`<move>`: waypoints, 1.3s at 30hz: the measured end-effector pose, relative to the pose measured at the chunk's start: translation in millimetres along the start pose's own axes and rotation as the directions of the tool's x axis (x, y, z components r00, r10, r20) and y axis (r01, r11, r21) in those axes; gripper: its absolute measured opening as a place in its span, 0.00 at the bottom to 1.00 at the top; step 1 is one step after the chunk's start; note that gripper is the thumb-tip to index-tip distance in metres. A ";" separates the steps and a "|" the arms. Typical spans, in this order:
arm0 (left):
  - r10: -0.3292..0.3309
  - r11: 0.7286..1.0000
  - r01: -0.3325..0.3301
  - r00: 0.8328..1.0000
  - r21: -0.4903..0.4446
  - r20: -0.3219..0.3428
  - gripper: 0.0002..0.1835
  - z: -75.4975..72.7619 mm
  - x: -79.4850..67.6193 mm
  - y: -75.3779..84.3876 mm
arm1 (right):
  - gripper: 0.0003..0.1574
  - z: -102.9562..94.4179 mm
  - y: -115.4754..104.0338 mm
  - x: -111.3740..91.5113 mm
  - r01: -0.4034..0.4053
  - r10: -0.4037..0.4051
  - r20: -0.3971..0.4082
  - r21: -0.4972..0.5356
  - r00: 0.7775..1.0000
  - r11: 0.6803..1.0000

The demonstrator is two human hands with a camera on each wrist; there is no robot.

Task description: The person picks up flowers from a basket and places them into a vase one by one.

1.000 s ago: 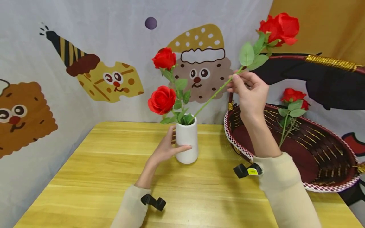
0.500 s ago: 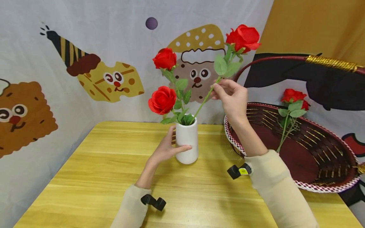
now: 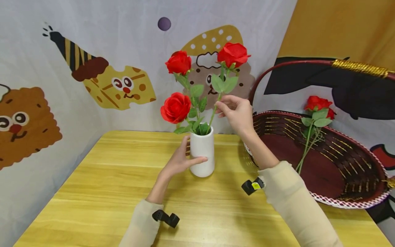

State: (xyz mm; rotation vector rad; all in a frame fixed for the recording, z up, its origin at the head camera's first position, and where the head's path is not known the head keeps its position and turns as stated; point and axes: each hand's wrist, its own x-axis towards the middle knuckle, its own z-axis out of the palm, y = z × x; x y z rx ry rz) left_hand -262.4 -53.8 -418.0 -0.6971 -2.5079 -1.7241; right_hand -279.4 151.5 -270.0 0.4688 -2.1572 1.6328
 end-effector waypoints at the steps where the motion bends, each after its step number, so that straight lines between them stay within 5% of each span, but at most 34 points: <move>1: 0.000 1.000 0.000 1.000 0.000 0.000 0.46 0.0 0.1 0.0 | 0.17 1.0 1.0 -0.3 0.002 -0.001 0.010 -0.025 1.000 1.000; 24: 0.010 1.000 -0.010 1.000 0.006 0.002 0.46 -1.0 1.1 0.2 | 0.11 18.3 22.6 -2.1 0.017 0.032 0.138 -0.339 0.990 0.941; 39: 0.008 1.000 -0.008 1.000 -0.003 0.003 0.45 -0.7 0.6 0.3 | 0.10 24.5 32.0 -10.4 0.039 0.026 0.197 -0.320 0.980 0.946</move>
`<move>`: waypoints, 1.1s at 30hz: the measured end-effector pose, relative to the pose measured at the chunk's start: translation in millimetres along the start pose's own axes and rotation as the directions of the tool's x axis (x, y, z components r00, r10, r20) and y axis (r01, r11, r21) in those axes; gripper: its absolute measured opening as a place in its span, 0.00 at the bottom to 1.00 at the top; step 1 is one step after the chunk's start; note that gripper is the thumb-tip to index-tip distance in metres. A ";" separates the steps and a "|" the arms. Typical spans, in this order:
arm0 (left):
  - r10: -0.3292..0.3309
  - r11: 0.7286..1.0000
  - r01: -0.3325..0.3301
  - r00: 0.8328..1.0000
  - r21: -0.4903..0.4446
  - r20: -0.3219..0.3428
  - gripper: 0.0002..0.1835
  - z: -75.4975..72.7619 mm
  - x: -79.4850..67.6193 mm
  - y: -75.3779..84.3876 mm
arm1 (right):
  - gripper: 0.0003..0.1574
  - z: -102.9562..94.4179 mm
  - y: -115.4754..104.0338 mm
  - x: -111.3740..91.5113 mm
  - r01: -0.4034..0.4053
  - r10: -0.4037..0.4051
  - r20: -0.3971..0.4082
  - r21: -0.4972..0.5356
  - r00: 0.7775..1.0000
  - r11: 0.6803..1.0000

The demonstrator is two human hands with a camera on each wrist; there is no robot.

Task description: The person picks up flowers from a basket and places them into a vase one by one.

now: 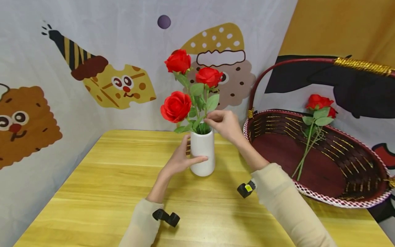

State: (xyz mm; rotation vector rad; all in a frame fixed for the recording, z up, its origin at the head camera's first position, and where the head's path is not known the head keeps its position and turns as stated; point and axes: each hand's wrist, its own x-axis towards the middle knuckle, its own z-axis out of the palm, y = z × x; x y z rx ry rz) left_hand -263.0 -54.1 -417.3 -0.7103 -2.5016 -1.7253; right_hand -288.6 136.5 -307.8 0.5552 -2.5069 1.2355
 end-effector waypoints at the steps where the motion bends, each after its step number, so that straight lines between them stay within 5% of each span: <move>1: -0.002 1.000 0.002 1.000 -0.001 0.000 0.45 0.2 0.0 0.1 | 0.10 0.1 0.3 -0.4 -0.001 0.001 0.001 0.004 1.000 1.000; 17: -0.001 1.000 0.001 1.000 -0.018 -0.001 0.45 0.9 0.1 -1.4 | 0.15 0.1 1.7 -9.2 -0.038 0.038 0.015 0.034 0.999 0.999; 33: -0.006 1.000 0.006 1.000 -0.009 -0.007 0.45 1.8 -0.1 0.0 | 0.21 -29.3 -15.1 -41.8 -0.158 0.156 0.020 0.083 0.987 0.984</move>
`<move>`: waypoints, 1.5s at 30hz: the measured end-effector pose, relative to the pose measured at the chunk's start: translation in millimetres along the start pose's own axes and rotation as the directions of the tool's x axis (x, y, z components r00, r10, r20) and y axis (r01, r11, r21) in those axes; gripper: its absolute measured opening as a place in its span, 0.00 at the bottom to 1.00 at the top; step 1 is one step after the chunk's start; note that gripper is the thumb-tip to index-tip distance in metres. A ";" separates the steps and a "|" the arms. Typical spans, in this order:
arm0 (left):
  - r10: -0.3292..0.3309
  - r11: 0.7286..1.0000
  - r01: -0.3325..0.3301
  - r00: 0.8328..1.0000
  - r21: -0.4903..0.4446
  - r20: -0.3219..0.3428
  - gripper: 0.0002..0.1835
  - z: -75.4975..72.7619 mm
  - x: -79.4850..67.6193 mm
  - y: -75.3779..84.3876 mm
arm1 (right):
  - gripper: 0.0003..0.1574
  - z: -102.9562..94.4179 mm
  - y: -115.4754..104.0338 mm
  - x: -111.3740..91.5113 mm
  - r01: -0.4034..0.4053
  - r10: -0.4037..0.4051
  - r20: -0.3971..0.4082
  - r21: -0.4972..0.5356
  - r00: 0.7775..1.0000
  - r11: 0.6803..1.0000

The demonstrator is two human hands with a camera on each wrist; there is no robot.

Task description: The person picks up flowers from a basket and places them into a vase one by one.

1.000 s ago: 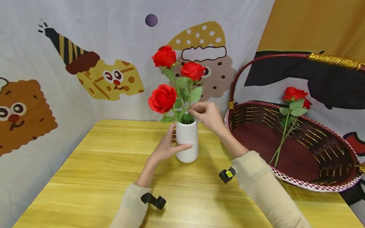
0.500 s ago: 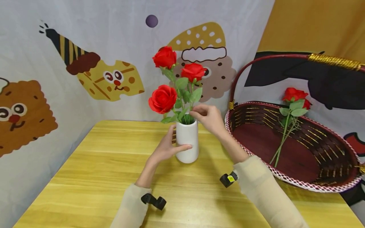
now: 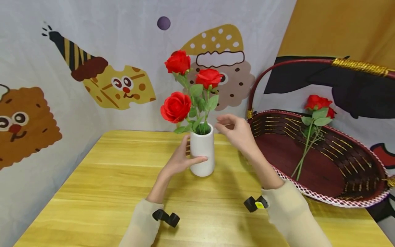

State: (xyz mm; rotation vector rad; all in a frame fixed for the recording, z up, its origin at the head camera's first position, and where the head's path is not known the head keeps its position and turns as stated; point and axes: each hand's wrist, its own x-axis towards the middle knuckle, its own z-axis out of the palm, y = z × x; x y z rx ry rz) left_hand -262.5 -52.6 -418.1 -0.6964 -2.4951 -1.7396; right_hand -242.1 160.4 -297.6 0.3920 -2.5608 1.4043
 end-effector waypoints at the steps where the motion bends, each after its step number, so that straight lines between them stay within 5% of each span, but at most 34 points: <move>1: 0.001 1.000 -0.001 1.000 0.001 0.001 0.45 0.1 0.1 -0.2 | 0.21 -2.9 -0.5 -2.3 -0.001 0.001 -0.006 -0.007 1.000 1.000; 11: 0.012 1.000 -0.012 1.000 0.004 0.003 0.45 -0.5 0.3 -0.5 | 0.21 -35.6 -0.9 -20.7 -0.030 0.024 -0.066 -0.089 0.998 0.996; 23: -0.007 1.000 0.007 1.000 -0.011 -0.001 0.45 1.0 -0.1 -1.6 | 0.23 -86.3 19.6 -33.0 -0.069 0.069 -0.234 0.010 0.970 0.998; 34: -0.001 1.000 0.001 1.000 -0.008 -0.003 0.45 0.7 0.1 -1.9 | 0.30 -139.9 45.7 -36.1 -0.205 0.245 -0.391 0.141 0.887 0.969; 45: -0.021 1.000 0.021 1.000 0.008 0.000 0.46 0.4 0.1 -1.3 | 0.34 -169.7 84.4 -23.8 -0.432 0.453 -0.489 0.163 0.746 0.887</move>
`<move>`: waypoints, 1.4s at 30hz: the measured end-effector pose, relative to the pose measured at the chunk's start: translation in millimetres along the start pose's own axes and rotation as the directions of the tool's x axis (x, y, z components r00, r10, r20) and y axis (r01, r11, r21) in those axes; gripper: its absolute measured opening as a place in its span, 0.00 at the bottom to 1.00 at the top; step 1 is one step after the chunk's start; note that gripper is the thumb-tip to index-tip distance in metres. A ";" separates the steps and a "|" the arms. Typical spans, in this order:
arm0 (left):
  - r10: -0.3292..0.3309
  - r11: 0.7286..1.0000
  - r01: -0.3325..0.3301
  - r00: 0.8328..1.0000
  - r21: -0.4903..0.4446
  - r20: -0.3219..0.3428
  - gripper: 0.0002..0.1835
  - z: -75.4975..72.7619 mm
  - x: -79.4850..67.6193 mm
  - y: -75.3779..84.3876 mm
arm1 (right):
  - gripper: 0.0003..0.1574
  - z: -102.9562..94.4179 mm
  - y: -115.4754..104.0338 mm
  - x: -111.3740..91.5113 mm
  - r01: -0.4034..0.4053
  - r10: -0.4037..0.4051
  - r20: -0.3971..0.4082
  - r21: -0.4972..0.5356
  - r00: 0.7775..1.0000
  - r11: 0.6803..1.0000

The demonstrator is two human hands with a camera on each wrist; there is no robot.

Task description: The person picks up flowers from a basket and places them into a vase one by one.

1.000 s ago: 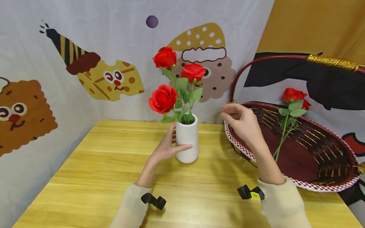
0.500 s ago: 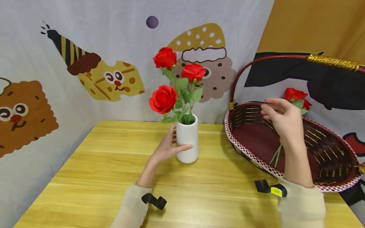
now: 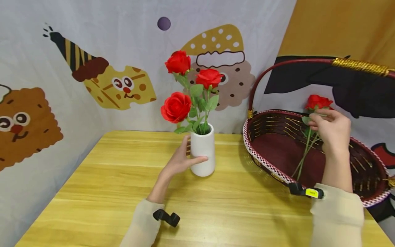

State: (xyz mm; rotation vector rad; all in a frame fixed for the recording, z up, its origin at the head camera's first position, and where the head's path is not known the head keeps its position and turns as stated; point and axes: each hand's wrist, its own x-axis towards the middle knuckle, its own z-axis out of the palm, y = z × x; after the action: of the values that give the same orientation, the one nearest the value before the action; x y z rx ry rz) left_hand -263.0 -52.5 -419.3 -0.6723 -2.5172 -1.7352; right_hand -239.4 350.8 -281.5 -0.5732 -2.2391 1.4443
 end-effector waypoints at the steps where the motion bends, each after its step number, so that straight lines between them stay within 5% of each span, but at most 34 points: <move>1: -0.002 1.000 0.002 1.000 0.005 -0.001 0.46 -0.3 -0.1 0.2 | 0.32 -1.0 1.2 2.9 -0.026 0.026 -0.010 0.011 1.000 1.000; 7: -0.012 1.000 0.012 1.000 0.007 -0.003 0.46 -0.7 -1.3 1.2 | 0.12 -8.1 11.5 15.2 -0.166 0.171 -0.075 0.059 0.982 0.984; 17: -0.009 1.000 0.009 1.000 0.018 0.000 0.46 -1.2 -1.3 0.9 | 0.22 -17.6 60.2 52.2 -0.251 0.247 -0.091 -0.033 0.965 0.967; 23: -0.009 1.000 0.009 1.000 0.014 0.003 0.46 -0.2 -0.8 0.6 | 0.14 -19.9 77.4 64.5 -0.305 0.303 -0.056 -0.021 0.951 0.952; 31: -0.004 1.000 0.004 1.000 0.013 0.002 0.46 -0.2 -1.2 0.2 | 0.57 -29.3 88.0 57.5 -0.379 0.373 0.142 0.020 0.917 0.925; 35: -0.002 1.000 0.002 1.000 0.009 0.003 0.46 0.0 -1.2 0.3 | 0.42 -27.9 99.3 60.2 -0.384 0.378 0.200 -0.009 0.904 0.923; 40: -0.007 1.000 0.007 1.000 0.005 0.003 0.46 0.1 -1.2 1.0 | 0.15 -26.4 109.3 64.9 -0.428 0.385 0.294 0.096 0.875 0.899; 42: -0.010 1.000 0.010 1.000 0.001 0.001 0.46 0.0 -1.2 1.1 | 0.11 -25.5 110.6 65.4 -0.422 0.368 0.311 0.126 0.876 0.898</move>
State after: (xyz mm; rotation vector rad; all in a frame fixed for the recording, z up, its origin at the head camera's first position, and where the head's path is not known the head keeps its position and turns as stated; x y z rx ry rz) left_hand -261.6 -52.6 -418.6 -0.6619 -2.5263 -1.7376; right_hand -266.9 447.4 -365.8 -0.8498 -2.2390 2.0370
